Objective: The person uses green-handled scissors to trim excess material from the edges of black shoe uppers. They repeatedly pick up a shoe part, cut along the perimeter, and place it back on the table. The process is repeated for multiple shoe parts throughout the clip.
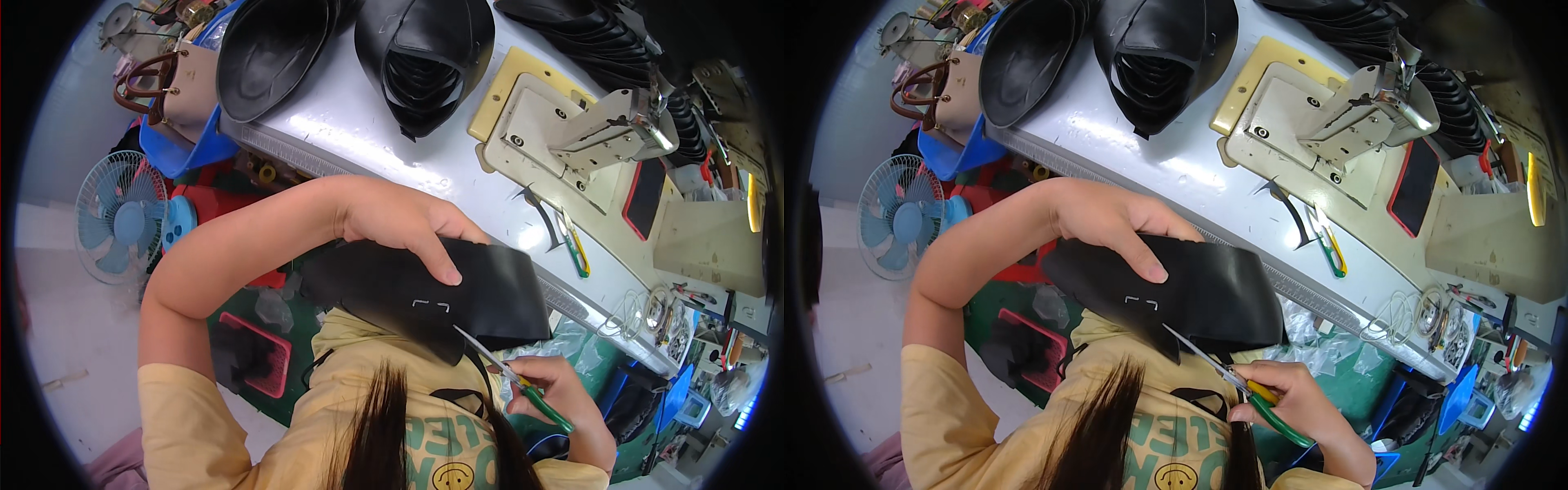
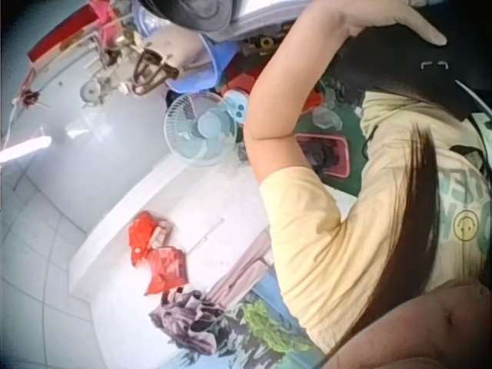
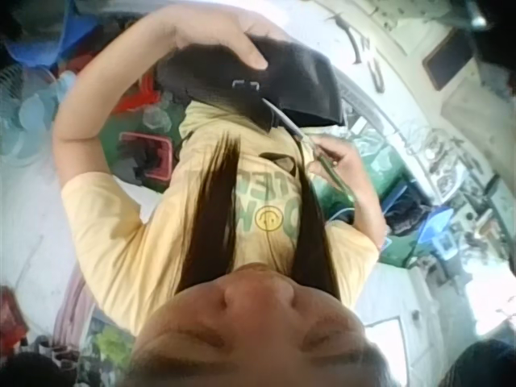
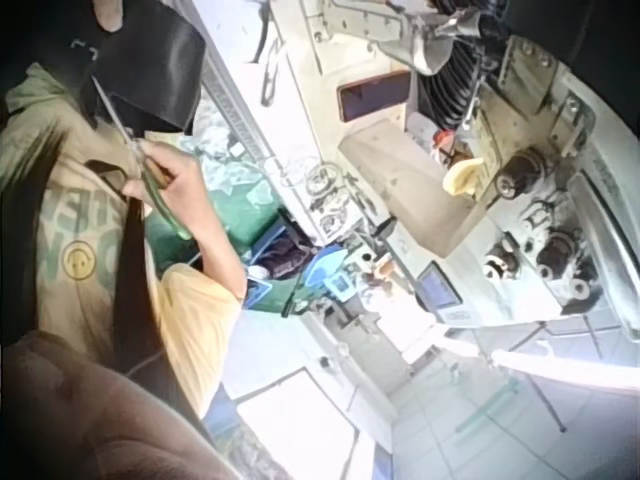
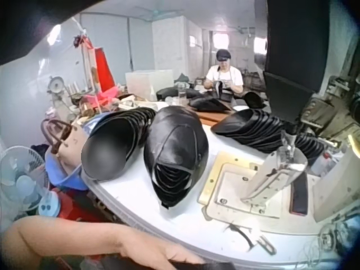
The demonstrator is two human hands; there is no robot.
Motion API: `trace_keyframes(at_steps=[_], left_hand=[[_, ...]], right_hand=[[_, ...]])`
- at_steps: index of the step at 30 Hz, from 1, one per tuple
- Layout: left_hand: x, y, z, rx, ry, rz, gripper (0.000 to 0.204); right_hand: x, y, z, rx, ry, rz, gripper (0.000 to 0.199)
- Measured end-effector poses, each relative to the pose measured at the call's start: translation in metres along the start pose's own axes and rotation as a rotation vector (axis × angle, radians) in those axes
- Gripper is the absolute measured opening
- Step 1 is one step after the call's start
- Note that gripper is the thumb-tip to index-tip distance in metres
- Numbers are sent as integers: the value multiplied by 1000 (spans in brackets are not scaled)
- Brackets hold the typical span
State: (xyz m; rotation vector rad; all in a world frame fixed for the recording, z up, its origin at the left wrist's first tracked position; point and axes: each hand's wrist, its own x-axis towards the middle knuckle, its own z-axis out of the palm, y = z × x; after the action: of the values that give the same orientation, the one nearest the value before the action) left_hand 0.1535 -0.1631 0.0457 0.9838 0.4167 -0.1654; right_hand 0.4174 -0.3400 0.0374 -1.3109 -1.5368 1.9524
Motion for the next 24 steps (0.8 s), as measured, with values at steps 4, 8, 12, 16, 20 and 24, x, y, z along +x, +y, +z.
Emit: trace_keyframes(at_steps=[4,8,12,16,20,24], left_hand=[[8,-10,-4,-69,-92,-106,42],[13,-16,-6,-35,-101,-119,39],[21,-13,-1,53,-103,-204,34],[28,-17,-1,68,-117,-259,31],[35,-20,-3,86,-157,-264,32],[41,-25,-1,86,-208,-278,33]], right_hand=[[0,-17,-1,-224,8,-113,54],[0,-22,1,-269,16,-81,55],[-2,-27,3,-415,40,-19,52],[-5,-32,4,-535,42,4,50],[-2,-26,5,-477,38,-3,49],[1,-15,7,-353,14,-43,48]])
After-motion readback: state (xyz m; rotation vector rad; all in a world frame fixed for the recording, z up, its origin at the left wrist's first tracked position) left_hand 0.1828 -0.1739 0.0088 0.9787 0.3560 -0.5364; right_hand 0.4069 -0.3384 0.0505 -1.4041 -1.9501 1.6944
